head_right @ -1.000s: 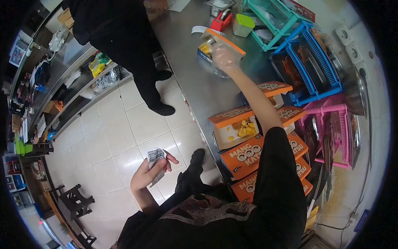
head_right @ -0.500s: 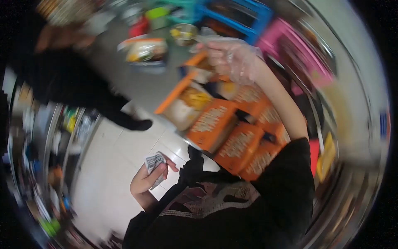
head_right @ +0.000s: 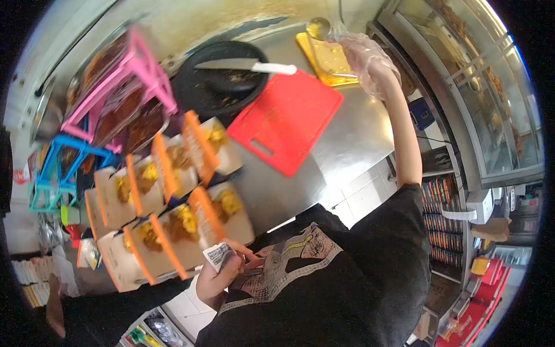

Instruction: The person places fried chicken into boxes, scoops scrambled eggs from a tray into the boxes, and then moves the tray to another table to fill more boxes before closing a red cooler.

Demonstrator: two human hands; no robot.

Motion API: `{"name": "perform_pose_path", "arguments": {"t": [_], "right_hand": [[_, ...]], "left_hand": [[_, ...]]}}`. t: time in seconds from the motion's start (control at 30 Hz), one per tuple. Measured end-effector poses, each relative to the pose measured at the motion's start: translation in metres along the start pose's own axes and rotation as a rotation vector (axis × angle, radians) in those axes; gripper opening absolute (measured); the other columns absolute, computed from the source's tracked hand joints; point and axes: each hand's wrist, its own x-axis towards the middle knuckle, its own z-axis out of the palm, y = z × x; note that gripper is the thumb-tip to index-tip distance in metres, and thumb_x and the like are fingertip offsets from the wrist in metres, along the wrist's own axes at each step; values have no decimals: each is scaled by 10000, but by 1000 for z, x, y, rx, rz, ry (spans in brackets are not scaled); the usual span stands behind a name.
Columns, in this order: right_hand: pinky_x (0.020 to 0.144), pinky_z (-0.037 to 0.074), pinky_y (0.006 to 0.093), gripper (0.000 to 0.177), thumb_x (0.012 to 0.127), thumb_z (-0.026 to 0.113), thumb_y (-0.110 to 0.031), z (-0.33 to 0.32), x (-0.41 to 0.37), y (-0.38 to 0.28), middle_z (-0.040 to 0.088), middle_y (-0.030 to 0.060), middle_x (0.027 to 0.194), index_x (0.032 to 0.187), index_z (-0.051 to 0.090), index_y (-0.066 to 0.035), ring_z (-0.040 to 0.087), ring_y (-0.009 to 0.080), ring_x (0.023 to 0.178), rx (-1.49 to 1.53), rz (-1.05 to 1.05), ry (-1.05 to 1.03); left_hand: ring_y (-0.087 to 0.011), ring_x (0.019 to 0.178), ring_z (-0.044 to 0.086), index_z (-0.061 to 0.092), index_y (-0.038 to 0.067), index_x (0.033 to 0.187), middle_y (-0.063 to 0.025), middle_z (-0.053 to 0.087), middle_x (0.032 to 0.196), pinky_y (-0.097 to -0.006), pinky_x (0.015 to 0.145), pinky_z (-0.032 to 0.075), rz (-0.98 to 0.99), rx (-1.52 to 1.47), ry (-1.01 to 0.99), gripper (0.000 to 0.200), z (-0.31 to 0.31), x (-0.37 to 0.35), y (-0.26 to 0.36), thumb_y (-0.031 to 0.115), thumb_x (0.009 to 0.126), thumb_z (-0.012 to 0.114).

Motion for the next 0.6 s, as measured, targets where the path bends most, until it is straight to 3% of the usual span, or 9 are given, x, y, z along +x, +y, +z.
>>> {"name": "perform_pose_path", "arguments": {"t": [0.03, 0.13, 0.17, 0.2, 0.23, 0.27, 0.33, 0.47, 0.6], "right_hand": [[571, 411, 245, 238, 863, 480, -201, -34, 49, 58, 562, 38, 758, 1005, 596, -49, 503, 138, 653, -206, -387, 39], [786, 463, 323, 295, 848, 462, -222, -85, 117, 133, 604, 189, 948, 1020, 582, -15, 583, 236, 878, -563, -449, 71], [772, 469, 338, 282, 837, 454, -189, -90, 118, 146, 604, 195, 929, 1011, 579, -7, 591, 246, 864, -703, -235, 62], [759, 475, 353, 271, 825, 446, -157, -93, 117, 157, 605, 200, 910, 1002, 577, 1, 598, 256, 851, -859, -22, 23], [767, 464, 379, 253, 814, 424, -92, -85, 103, 118, 601, 203, 930, 998, 574, -3, 596, 269, 866, -1018, 137, 13], [661, 473, 417, 221, 827, 413, -122, -88, 122, 152, 595, 207, 876, 936, 596, -65, 594, 323, 790, -1127, -217, 169], [618, 471, 420, 198, 801, 414, -95, -103, 147, 196, 596, 177, 785, 900, 582, -59, 594, 319, 721, -1189, -444, 122], [598, 477, 395, 156, 773, 432, -67, -102, 162, 211, 589, 157, 748, 863, 553, -28, 598, 293, 702, -1160, -567, -37], [591, 509, 380, 144, 771, 443, -71, -111, 211, 198, 622, 150, 768, 814, 578, -45, 623, 282, 699, -1127, -682, 33]], "left_hand": [[-62, 647, 431, 497, 0, 979, -60, 559, 830, -195, 599, 350, 3, -21, 13, 177, 15, 26, 1, 127, 873, 436], [-48, 552, 384, 481, -11, 965, 5, 445, 641, -176, 495, 281, 52, -70, 113, 192, 69, 101, 7, 142, 850, 488], [-54, 670, 451, 513, 4, 962, -56, 570, 885, -193, 624, 379, 64, -18, 86, 180, 76, 119, 5, 152, 884, 446], [-55, 667, 451, 509, 5, 967, -56, 571, 880, -195, 618, 378, 101, -6, 92, 183, 90, 136, 11, 156, 886, 444], [-55, 663, 450, 506, 5, 973, -57, 572, 875, -198, 613, 377, 175, 3, 104, 187, 103, 157, 18, 159, 888, 443], [-57, 658, 451, 496, 7, 987, -64, 570, 881, -202, 605, 378, 203, 42, 26, 188, 108, 174, 25, 160, 893, 438], [-61, 655, 456, 490, 13, 998, -71, 568, 899, -206, 589, 384, 243, 58, 1, 184, 116, 206, 32, 154, 894, 434], [-70, 637, 463, 474, 7, 1084, -103, 568, 985, -205, 571, 394, 244, -29, 95, 247, 125, 279, 38, 167, 905, 417], [-85, 616, 484, 424, 2, 1199, -129, 560, 1056, -210, 588, 415, 171, -114, 132, 351, 128, 355, 52, 207, 916, 385]]}}
